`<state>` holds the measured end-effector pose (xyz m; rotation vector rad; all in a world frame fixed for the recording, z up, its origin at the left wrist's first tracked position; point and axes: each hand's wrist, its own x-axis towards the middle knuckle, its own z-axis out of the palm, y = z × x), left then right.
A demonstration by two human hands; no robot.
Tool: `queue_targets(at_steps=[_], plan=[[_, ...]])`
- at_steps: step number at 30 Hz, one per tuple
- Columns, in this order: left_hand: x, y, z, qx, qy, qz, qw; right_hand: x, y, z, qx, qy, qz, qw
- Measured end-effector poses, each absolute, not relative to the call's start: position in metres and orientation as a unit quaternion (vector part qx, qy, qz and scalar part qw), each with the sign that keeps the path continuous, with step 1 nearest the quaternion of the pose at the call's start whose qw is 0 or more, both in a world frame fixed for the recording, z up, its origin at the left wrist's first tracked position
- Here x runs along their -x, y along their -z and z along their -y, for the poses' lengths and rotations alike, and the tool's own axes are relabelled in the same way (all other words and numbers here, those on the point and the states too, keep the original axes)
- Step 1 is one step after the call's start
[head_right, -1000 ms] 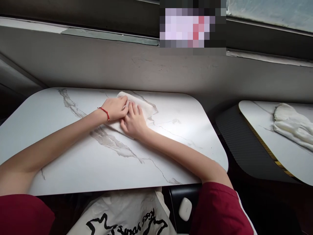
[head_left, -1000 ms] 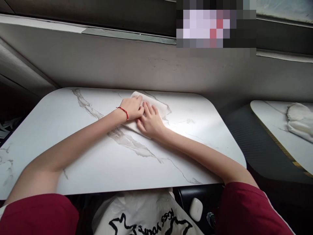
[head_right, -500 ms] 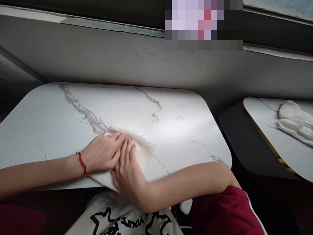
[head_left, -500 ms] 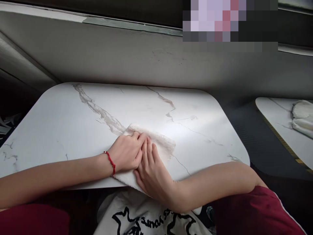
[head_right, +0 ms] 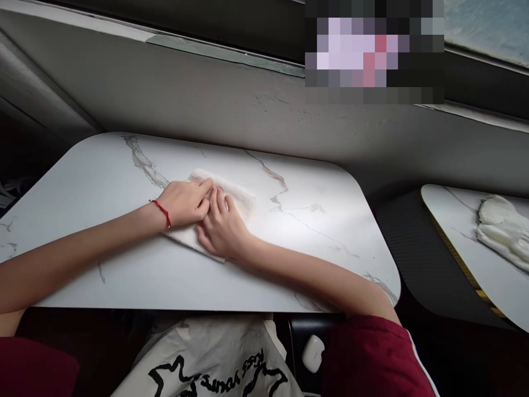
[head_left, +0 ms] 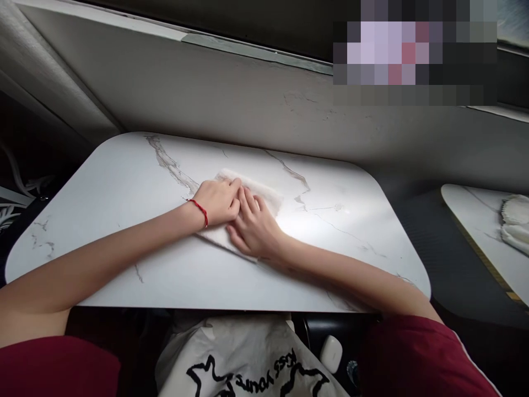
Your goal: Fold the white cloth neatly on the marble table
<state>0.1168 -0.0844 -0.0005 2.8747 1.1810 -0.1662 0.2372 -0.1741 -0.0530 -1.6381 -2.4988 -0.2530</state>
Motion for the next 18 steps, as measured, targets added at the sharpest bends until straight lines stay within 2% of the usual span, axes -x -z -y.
queue_targets(at_steps=[12,18], plan=[[-0.1,0.016,0.012,-0.866,-0.033,-0.499,-0.008,-0.252,0.064,0.06,0.45,0.068,0.885,0.098],[-0.09,0.013,-0.013,-0.856,-0.03,-0.515,-0.004,-0.243,0.067,0.023,0.439,0.065,0.889,0.114]])
